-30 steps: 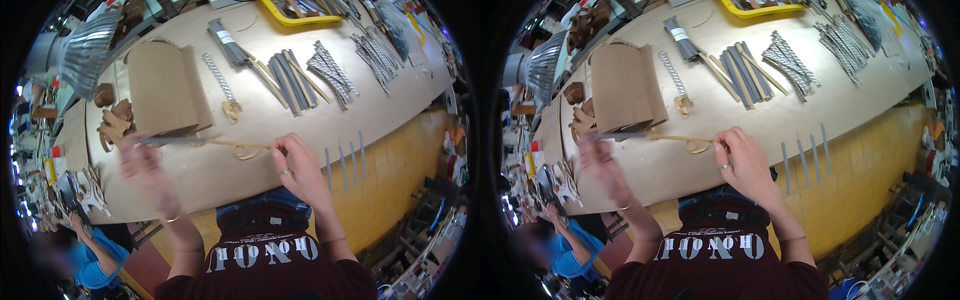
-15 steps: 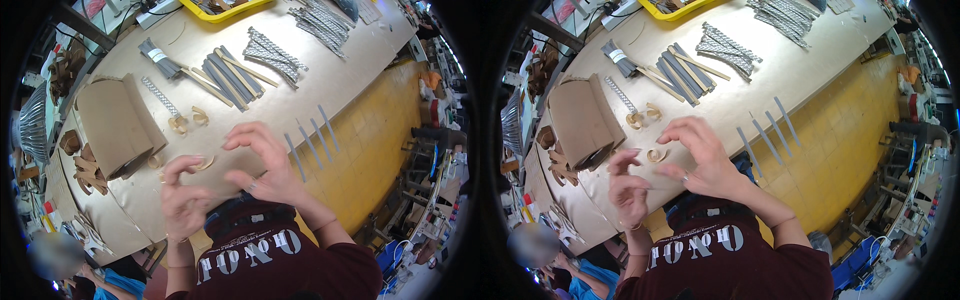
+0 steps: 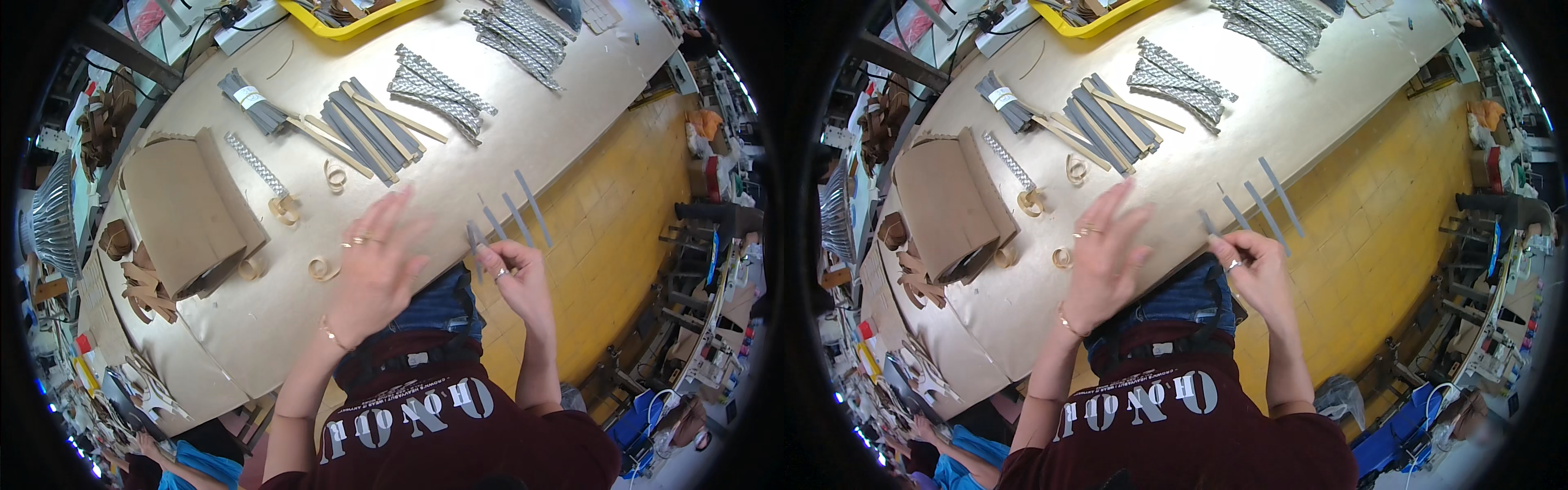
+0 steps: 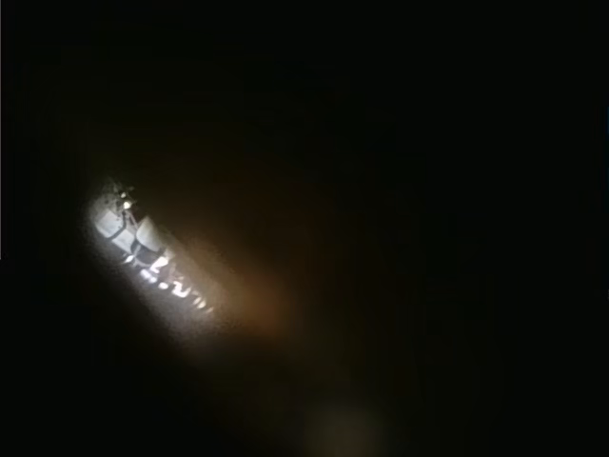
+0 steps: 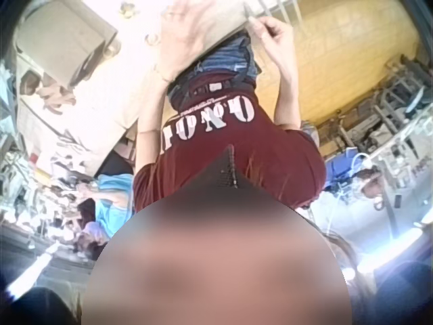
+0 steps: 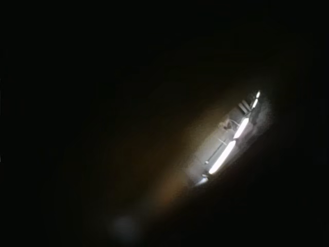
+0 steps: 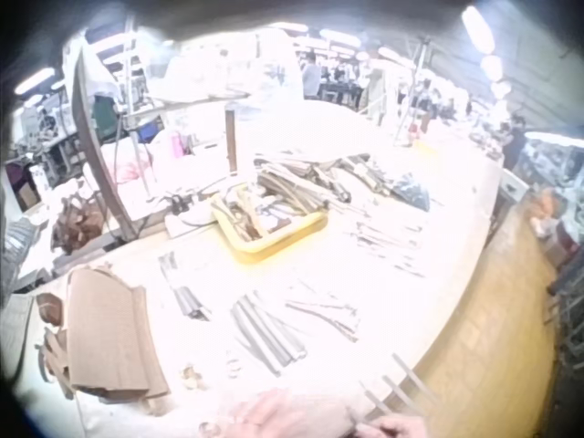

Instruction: The person repeatedly picks up thin strips of material from a workbench, bends them into loops or coils, and places them back on the table. The person handles both light and dark strips, forming small ring-like shapes by hand without using tools.

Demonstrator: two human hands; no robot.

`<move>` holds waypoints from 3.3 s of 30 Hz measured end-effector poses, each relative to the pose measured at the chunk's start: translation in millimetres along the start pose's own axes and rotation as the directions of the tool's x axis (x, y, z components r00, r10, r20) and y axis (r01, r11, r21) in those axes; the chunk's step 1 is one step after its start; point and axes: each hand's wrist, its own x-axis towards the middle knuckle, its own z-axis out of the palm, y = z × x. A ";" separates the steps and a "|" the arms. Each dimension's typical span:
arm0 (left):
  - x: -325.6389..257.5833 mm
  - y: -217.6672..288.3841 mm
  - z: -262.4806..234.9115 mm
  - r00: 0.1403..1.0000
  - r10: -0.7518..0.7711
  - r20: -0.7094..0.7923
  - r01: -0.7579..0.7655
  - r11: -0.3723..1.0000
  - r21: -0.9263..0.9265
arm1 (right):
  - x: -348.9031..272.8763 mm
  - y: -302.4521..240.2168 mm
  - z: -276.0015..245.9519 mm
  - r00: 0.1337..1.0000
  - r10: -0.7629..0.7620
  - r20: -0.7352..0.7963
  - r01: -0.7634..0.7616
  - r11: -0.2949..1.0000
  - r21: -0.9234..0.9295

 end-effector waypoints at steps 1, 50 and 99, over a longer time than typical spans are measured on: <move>1.1 4.7 9.2 0.997 0.032 0.077 -0.037 0.997 0.072 | 2.9 6.2 -4.0 0.998 0.021 -0.051 -0.024 0.998 -0.062; 9.1 13.8 79.0 0.918 0.099 0.384 -0.243 0.906 0.347 | 51.3 223.4 29.1 0.832 0.200 0.517 -0.529 0.006 0.848; 17.9 8.5 36.5 0.994 0.100 -0.035 -0.096 0.991 0.095 | 30.1 -18.1 -28.2 0.973 -0.058 0.225 0.000 0.968 0.251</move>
